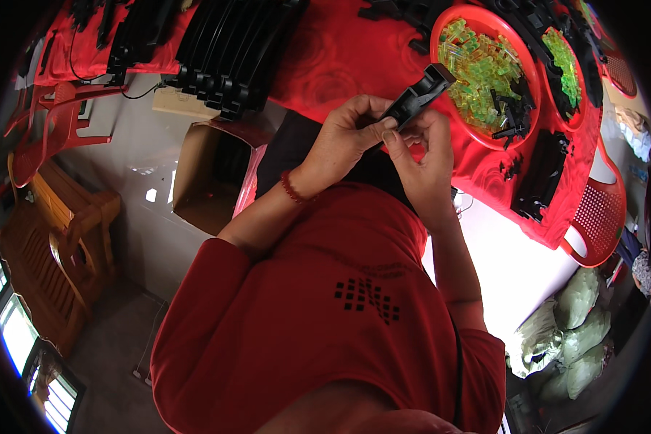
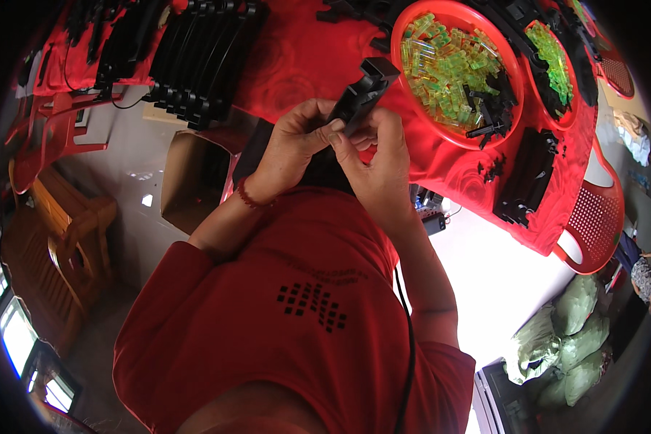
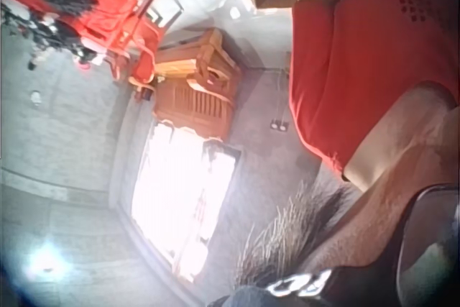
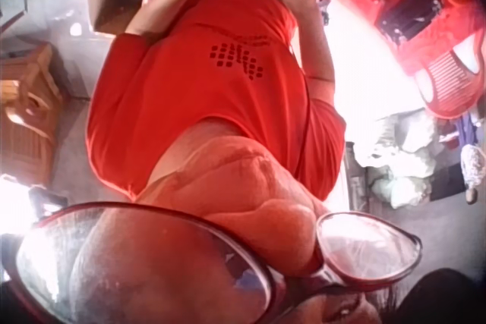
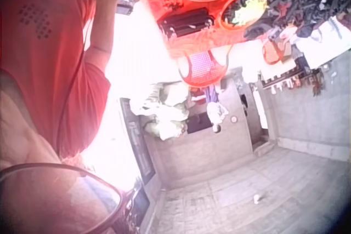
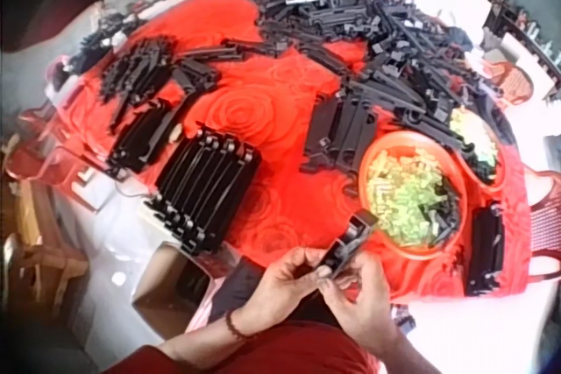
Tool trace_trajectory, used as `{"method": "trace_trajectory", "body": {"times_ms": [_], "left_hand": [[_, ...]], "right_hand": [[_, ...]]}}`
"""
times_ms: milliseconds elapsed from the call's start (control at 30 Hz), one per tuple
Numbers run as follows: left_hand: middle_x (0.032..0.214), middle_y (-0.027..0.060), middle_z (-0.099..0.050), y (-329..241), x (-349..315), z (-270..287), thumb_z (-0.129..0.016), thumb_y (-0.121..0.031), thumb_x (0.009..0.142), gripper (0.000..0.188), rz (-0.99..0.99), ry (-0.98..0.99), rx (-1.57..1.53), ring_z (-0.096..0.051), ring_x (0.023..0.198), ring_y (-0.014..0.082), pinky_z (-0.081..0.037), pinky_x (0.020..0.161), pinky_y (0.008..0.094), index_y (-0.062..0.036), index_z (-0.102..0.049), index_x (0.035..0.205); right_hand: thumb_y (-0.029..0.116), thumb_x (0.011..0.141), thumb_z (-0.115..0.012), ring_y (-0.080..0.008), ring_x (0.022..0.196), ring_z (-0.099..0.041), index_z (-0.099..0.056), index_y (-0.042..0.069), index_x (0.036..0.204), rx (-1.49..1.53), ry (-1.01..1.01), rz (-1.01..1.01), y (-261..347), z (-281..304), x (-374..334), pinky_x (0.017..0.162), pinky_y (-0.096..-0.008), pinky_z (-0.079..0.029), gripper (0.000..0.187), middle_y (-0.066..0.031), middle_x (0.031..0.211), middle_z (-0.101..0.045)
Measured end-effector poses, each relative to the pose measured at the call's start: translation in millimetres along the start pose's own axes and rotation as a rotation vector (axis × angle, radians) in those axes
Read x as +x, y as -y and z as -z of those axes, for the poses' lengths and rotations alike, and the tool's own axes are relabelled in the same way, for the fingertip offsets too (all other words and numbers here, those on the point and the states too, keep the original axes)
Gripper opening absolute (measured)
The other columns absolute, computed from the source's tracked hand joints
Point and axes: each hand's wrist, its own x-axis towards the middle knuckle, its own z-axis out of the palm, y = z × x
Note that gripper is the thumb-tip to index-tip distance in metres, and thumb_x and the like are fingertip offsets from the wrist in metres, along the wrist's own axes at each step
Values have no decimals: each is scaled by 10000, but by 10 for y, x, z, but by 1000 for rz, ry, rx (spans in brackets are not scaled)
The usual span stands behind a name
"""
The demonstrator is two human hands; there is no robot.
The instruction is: The person assembles black plastic housing components by hand, inserting small yellow and green plastic inserts into them.
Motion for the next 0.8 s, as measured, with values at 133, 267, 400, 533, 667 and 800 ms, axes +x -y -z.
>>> {"method": "trace_trajectory", "body": {"times_ms": [133, 267, 400, 533, 667, 800], "left_hand": [[972, -7, -648, -5, -8, -22, -669, -80, 943, 202, -13, -22, -14, -589, 895, 70, -491, 828, 241, -33, -640, 1138], [943, -15, -640, -6, -4, -28, -694, -89, 928, 197, -71, -27, 62, -584, 872, 66, -493, 798, 233, -42, -642, 1113], [914, -28, -624, 48, -10, -2, -704, -95, 923, 173, -135, -41, 215, -570, 858, 51, -489, 775, 226, -51, -641, 1078], [903, -33, -616, 105, -26, 13, -711, -80, 914, 158, -149, -64, 240, -563, 847, 45, -485, 768, 221, -57, -641, 1053], [889, -36, -610, 165, -48, 23, -716, -54, 904, 139, -159, -87, 191, -558, 835, 43, -482, 755, 217, -62, -640, 1020], [884, -39, -602, 180, -58, 25, -705, -31, 906, 119, -92, -96, 183, -553, 833, 40, -479, 748, 215, -63, -635, 996]], "right_hand": [[93, 893, -728, -132, 816, -624, -511, 7, 1077, -61, 15, 36, -10, 12, -14, 754, -295, -515, 297, -80, 958, -622], [88, 895, -721, -137, 832, -621, -520, 3, 1091, 40, 6, 21, 28, -11, -32, 766, -292, -512, 293, -82, 959, -618], [83, 894, -721, -137, 844, -617, -523, 1, 1105, 87, 17, 21, 18, -15, -45, 764, -291, -513, 301, -83, 968, -613], [75, 886, -724, -144, 846, -617, -522, 1, 1106, -42, 7, 75, 8, -20, -87, 758, -294, -514, 308, -88, 978, -611], [57, 868, -733, -164, 831, -614, -513, -1, 1115, -139, -13, 119, 33, -53, -131, 743, -302, -511, 335, -102, 979, -609], [43, 860, -734, -177, 831, -610, -501, -2, 1132, -123, -22, 105, -27, -64, -152, 733, -312, -510, 361, -108, 977, -607]]}}
